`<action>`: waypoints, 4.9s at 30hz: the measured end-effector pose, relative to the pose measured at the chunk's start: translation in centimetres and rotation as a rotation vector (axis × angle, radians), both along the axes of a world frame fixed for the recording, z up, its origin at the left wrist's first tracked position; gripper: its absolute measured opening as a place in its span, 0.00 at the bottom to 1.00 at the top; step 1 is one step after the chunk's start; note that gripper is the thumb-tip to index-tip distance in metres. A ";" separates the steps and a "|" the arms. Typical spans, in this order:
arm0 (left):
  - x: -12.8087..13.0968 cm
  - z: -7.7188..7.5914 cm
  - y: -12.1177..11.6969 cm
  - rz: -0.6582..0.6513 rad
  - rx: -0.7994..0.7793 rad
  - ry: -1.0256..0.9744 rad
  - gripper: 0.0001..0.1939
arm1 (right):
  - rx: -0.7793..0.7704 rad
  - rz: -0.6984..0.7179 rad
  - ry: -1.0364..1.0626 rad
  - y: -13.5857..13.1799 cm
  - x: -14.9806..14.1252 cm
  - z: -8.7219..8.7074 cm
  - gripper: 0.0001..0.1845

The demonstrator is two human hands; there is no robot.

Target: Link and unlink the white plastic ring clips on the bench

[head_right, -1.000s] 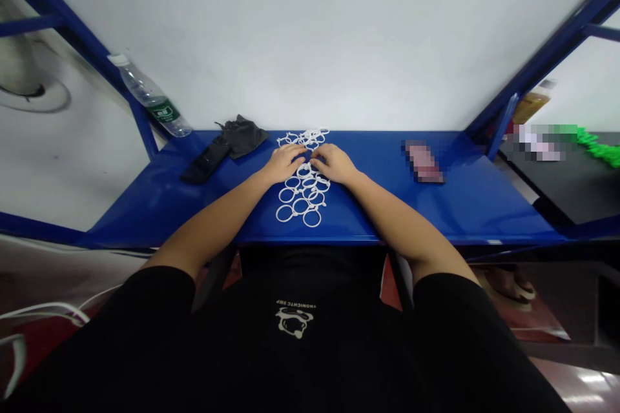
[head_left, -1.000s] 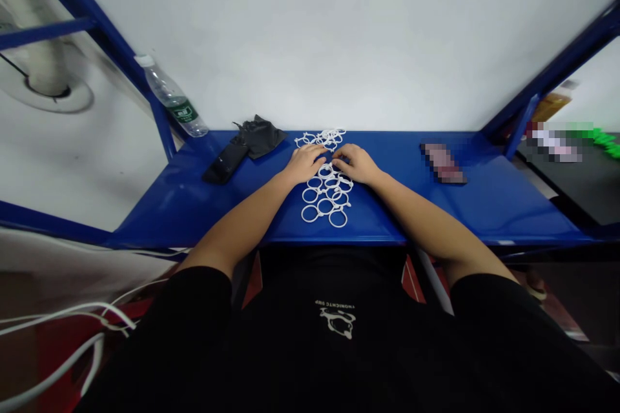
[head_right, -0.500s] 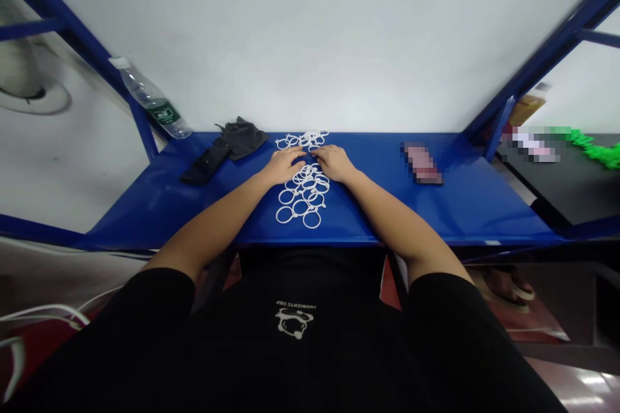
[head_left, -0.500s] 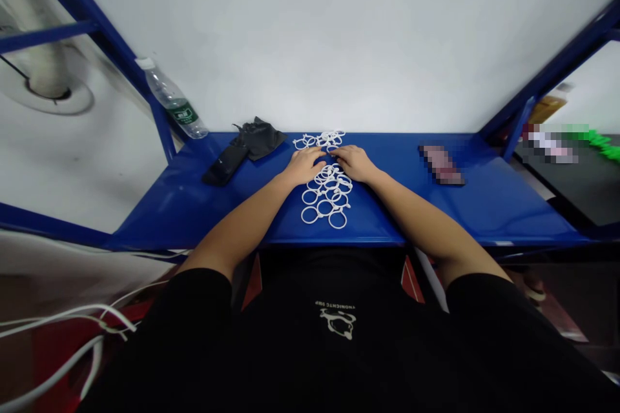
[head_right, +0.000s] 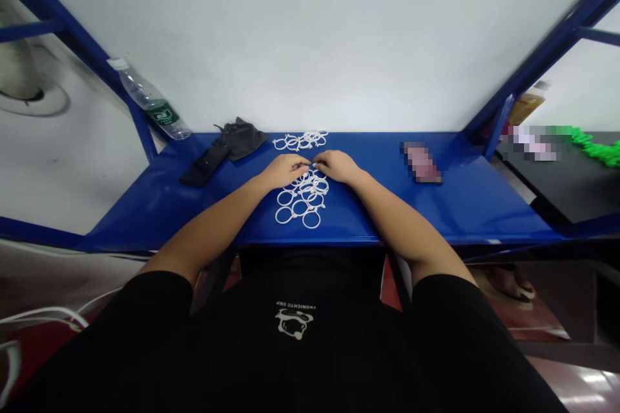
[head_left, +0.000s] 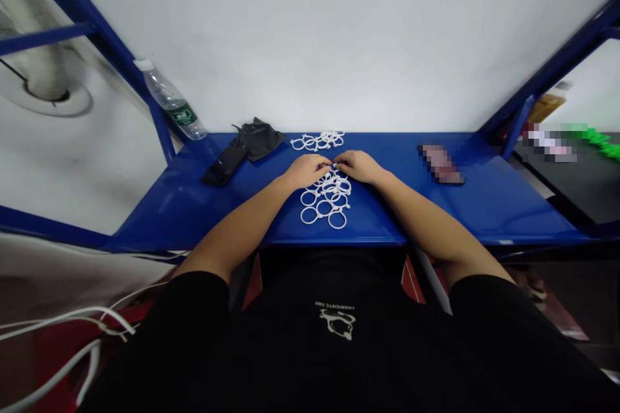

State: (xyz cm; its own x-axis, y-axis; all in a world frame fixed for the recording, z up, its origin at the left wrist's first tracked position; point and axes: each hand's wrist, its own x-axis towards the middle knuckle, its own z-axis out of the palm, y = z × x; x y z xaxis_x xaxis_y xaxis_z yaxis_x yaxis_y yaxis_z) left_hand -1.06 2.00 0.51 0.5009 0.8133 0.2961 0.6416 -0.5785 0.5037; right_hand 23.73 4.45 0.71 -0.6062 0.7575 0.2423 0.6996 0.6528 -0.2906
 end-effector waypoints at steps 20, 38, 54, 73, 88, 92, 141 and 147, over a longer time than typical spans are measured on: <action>0.3 0.0 -0.5 0.062 0.207 -0.081 0.09 | 0.079 0.088 0.412 -2.9 -1.6 1.0 0.15; -2.5 -0.7 2.4 0.434 0.152 0.003 0.16 | 0.099 -0.104 0.235 -1.4 -0.6 0.7 0.13; -3.1 -1.2 3.1 0.561 0.030 0.139 0.11 | 0.005 -0.051 0.113 -1.1 -0.6 0.2 0.12; 0.3 0.5 -1.0 0.090 0.256 -0.211 0.18 | 0.249 0.102 0.350 -2.8 -1.4 0.4 0.17; 0.1 -0.4 -0.7 0.096 0.334 -0.355 0.07 | 0.282 0.053 0.382 -2.9 -1.4 0.3 0.19; 0.3 -0.4 -0.7 0.031 0.436 -0.301 0.06 | 0.317 0.129 0.354 -2.9 -1.4 0.3 0.19; -0.5 -0.9 1.0 0.053 0.045 -0.084 0.10 | -0.008 -0.202 0.150 0.0 0.6 -0.2 0.21; -0.7 -1.2 1.3 0.069 0.154 -0.154 0.16 | 0.086 -0.034 0.336 -1.6 -0.6 0.0 0.24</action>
